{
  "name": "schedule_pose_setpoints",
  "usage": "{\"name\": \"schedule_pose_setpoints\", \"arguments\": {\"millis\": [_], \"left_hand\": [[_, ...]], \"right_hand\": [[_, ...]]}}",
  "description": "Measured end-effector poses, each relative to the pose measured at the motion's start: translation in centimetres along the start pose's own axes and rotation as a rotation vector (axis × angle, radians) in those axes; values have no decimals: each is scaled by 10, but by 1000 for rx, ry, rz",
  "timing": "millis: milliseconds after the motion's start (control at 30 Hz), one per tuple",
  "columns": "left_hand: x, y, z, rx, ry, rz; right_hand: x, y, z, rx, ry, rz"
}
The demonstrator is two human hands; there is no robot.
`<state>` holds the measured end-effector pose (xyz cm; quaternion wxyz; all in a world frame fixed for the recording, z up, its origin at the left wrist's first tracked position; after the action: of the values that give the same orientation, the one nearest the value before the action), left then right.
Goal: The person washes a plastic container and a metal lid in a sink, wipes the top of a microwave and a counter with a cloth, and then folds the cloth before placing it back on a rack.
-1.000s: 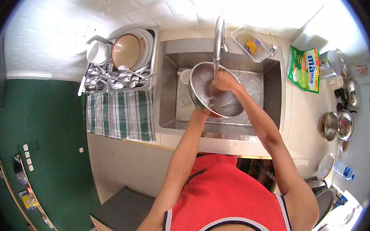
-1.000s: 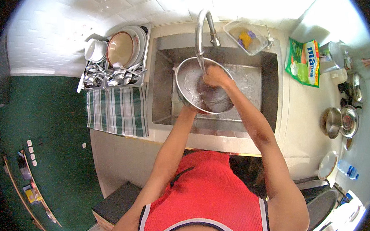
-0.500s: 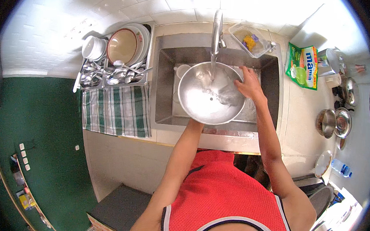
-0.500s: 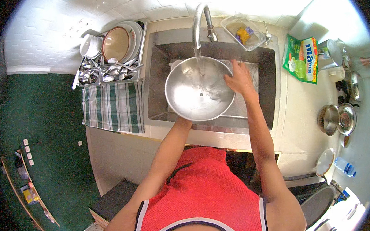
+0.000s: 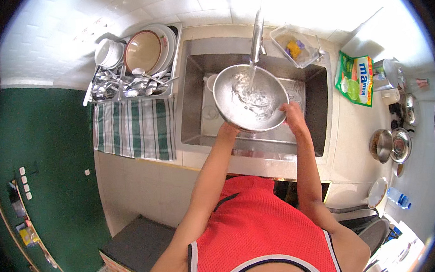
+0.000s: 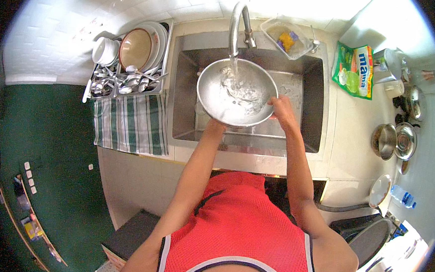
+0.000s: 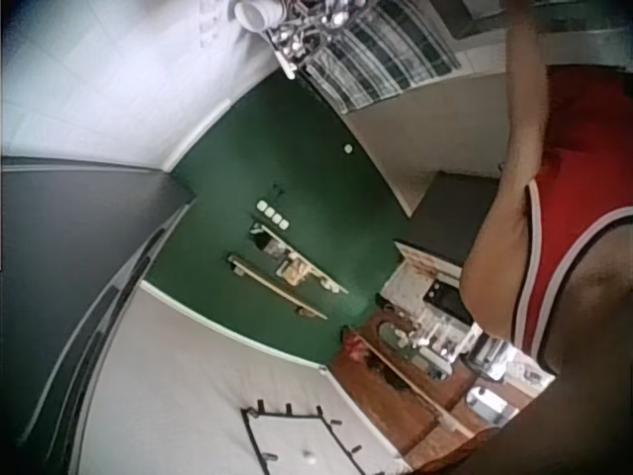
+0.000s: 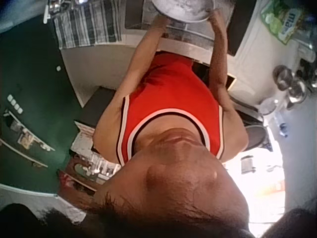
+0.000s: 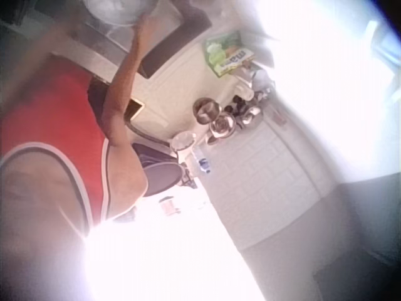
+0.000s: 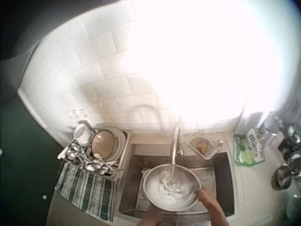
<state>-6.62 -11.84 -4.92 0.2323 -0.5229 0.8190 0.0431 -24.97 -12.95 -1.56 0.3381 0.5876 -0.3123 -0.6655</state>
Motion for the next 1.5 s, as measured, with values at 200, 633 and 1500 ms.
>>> {"name": "schedule_pose_setpoints", "arguments": {"millis": [200,633,1500], "left_hand": [[-36,-60,43,650,-699,-99],[-125,-143,-71,1694,-1115,-1003],[-241,-95,-167,2028,-356,-1862]], "right_hand": [[-14,-74,-64,175,443,-346],[-11,-69,-112,-327,431,26],[-32,-86,-60,-465,218,277]]}}
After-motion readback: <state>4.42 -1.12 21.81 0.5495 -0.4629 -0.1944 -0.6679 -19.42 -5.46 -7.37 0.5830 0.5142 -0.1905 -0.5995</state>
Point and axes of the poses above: each hand's wrist, its own x-axis towards the middle knuckle, its own z-axis out of the back of the hand, y = z × x, the point moved 7 cm from there along x, towards the middle knuckle, and after that the axes turned 6 degrees about -y, right-handed, at the moved point
